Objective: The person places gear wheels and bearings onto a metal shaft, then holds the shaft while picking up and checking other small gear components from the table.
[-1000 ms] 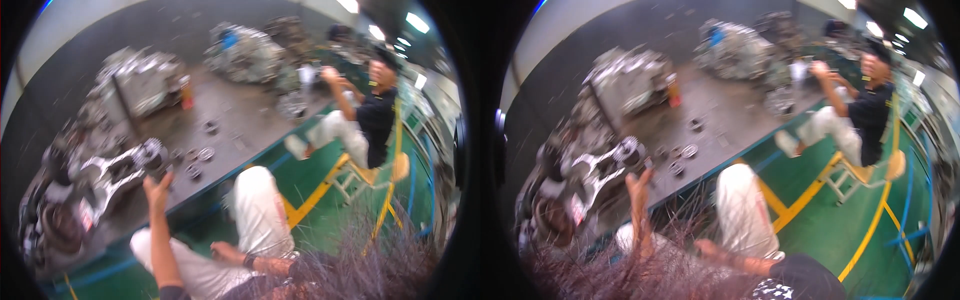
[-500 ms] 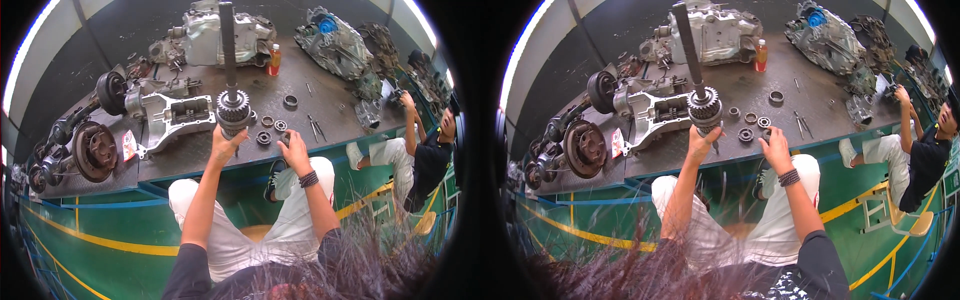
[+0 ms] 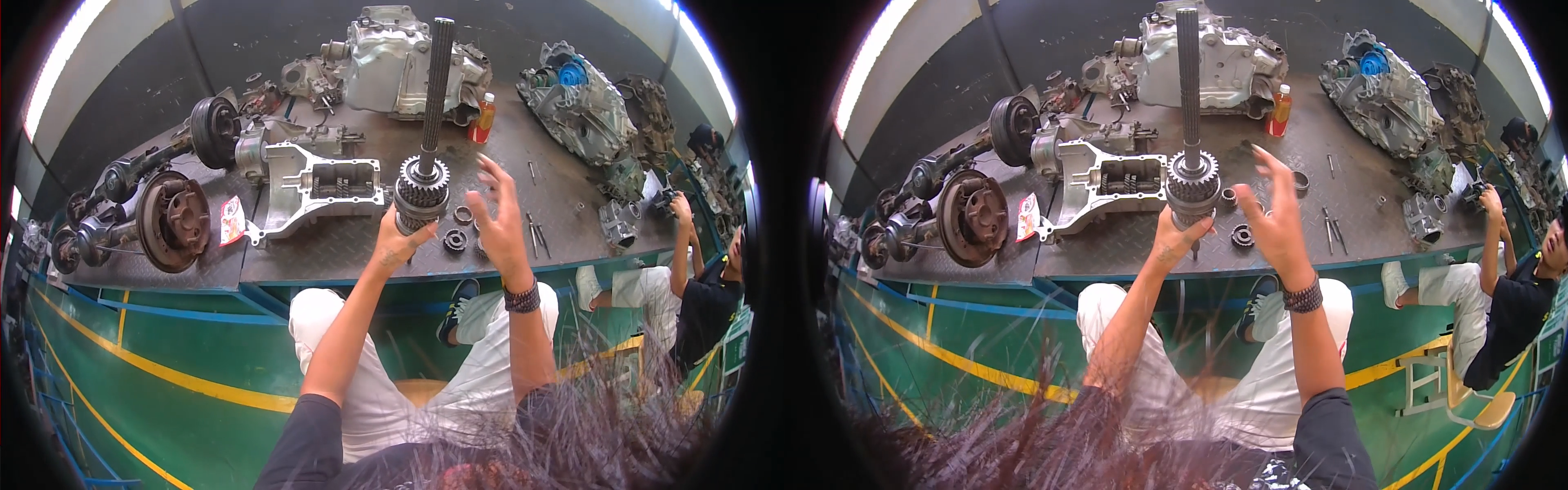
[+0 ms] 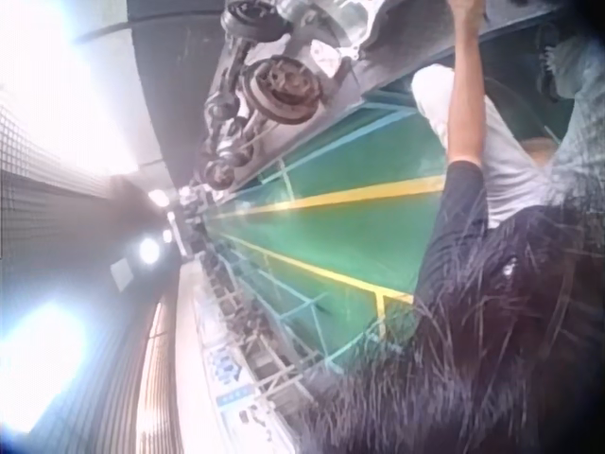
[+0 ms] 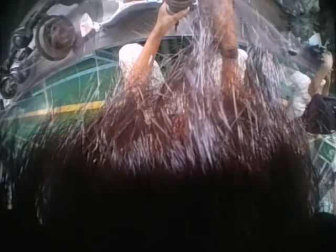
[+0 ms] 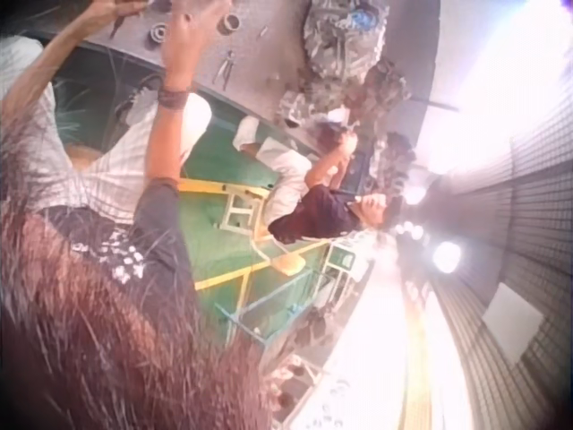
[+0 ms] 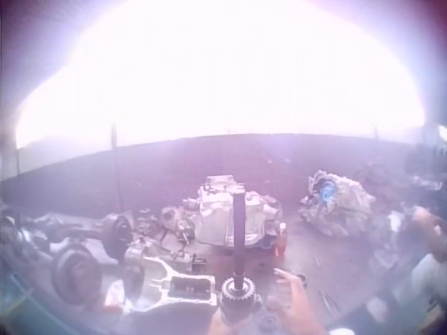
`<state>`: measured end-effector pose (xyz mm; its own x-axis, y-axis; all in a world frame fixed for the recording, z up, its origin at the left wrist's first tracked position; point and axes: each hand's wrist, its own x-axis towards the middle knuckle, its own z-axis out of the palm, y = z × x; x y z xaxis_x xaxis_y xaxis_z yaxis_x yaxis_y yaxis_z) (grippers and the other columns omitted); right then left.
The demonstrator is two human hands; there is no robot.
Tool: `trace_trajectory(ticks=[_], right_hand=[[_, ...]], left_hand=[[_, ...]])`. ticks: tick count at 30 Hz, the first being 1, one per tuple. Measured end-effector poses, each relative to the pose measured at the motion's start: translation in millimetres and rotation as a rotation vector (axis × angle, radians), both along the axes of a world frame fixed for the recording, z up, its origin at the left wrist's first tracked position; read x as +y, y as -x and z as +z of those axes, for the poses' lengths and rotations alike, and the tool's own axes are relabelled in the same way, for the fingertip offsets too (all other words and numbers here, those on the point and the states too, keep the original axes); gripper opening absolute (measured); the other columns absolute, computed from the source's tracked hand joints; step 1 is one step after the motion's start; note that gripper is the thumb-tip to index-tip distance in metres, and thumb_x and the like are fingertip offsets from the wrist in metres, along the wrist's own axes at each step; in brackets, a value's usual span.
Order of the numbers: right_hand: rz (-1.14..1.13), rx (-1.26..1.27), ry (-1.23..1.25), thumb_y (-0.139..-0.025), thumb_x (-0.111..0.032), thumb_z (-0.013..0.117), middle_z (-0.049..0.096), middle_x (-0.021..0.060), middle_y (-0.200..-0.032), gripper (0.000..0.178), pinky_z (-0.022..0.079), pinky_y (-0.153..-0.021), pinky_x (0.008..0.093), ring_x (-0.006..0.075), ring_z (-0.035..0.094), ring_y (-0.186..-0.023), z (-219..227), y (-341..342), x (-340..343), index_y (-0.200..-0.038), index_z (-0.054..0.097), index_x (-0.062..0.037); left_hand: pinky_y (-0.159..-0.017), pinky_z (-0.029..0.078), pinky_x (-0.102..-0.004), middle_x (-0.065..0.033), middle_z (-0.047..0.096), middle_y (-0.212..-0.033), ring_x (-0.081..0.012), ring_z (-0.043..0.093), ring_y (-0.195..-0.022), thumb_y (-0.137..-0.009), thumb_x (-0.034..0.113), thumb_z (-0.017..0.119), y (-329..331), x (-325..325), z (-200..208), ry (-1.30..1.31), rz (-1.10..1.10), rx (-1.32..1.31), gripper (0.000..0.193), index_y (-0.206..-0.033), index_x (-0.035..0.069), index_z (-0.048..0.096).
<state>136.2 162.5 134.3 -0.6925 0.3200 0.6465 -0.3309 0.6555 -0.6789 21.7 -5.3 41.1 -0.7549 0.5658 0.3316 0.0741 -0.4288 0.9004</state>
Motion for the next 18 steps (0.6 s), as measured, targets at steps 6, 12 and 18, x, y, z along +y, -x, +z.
trace_trajectory(ticks=[6,12,18], right_hand=[[0.355,-0.197,0.027,-0.089,-0.029,0.086,0.070,0.0118,-0.123,0.069,0.051,-0.104,0.0321,0.0158,0.066,-0.114,55,37,-34,-0.145,0.058,-0.0002],[0.463,-0.113,0.091,-0.084,-0.022,0.092,0.072,0.0069,-0.120,0.071,0.053,-0.102,0.0305,0.0132,0.066,-0.111,74,48,-30,-0.143,0.060,0.0021],[0.443,0.040,-0.005,-0.091,-0.036,0.085,0.072,0.0145,-0.121,0.065,0.059,-0.099,0.0337,0.0223,0.071,-0.108,167,54,-20,-0.135,0.062,0.0057]], left_hand=[[-0.084,0.059,-0.0297,-0.0029,0.066,-0.114,-0.0125,0.066,-0.098,-0.083,0.017,0.089,4,1,1,0.017,-0.006,-0.017,0.066,-0.137,0.002,0.054],[-0.092,0.054,-0.0295,-0.0034,0.068,-0.120,-0.0124,0.064,-0.104,-0.082,0.019,0.090,4,-3,-2,0.007,-0.008,-0.021,0.067,-0.137,0.001,0.056],[-0.079,0.059,-0.0336,-0.0068,0.069,-0.103,-0.0165,0.069,-0.086,-0.090,0.011,0.082,1,2,-7,-0.004,0.065,0.135,0.042,-0.123,0.000,0.060]])
